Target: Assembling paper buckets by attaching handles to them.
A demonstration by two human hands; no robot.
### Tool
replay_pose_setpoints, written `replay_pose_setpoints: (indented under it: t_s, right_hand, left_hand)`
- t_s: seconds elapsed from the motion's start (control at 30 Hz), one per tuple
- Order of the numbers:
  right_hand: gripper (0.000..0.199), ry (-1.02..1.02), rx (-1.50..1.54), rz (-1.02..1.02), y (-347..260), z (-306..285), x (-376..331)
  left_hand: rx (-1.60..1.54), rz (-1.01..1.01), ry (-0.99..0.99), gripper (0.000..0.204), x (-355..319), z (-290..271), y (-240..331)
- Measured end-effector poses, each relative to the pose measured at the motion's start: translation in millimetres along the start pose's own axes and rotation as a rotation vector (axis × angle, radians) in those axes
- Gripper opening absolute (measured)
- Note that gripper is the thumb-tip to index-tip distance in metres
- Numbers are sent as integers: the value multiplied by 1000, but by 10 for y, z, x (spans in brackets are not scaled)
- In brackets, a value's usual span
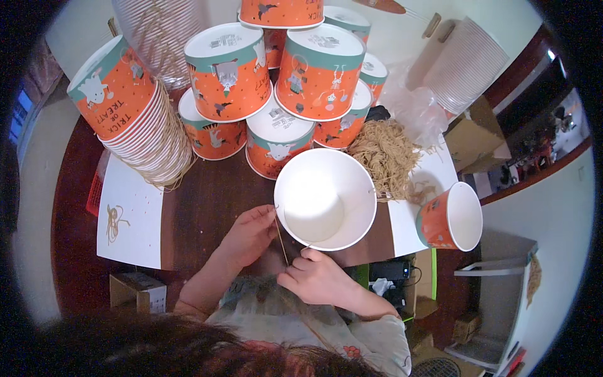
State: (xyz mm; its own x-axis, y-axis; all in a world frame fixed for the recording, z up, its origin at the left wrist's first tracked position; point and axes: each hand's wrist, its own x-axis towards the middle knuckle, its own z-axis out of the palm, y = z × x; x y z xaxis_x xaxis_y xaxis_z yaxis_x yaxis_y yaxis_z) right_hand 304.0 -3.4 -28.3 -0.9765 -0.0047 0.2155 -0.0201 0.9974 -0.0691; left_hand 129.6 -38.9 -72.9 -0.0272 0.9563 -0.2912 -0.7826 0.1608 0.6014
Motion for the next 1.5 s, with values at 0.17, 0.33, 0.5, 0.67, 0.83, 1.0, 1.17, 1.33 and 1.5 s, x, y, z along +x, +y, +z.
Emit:
replay_pose_setpoints:
  t_s: [0.17, 0.33, 0.5, 0.67, 0.83, 1.0, 1.17, 1.33, 1.5]
  right_hand:
    - [9, 28, 19, -29, 19, -14, 7]
    - [11, 7, 27, -71, 59, -26, 17]
    - [7, 45, 50, -68, 75, -78, 22]
    - [6, 72, 40, -82, 60, -96, 63]
    - [4, 59, 115, -175, -57, -129, 152]
    - [17, -13, 115, -395, -203, -340, 228]
    - [35, 30, -158, -510, -234, -438, 555]
    - [30, 471, -299, -392, -1, -594, 1616]
    - [20, 632, -249, -365, 131, -520, 2714]
  left_hand:
    - [74, -4, 29, 13, 36, 56, 54]
    - [193, 20, 33, 11, 95, 56, 116]
    - [558, 122, 6, 12, 141, 38, 238]
    - [687, 198, -12, 15, 277, 37, 374]
    - [1095, 200, -121, 14, 263, 60, 548]
    - [1073, 266, -116, 16, -261, 333, 847]
    - [1378, 992, 232, 15, -847, 324, 1327]
    - [1903, 2016, 974, 16, -989, 176, 2330]
    - [1903, 2036, 1232, 13, -1052, -224, 3305]
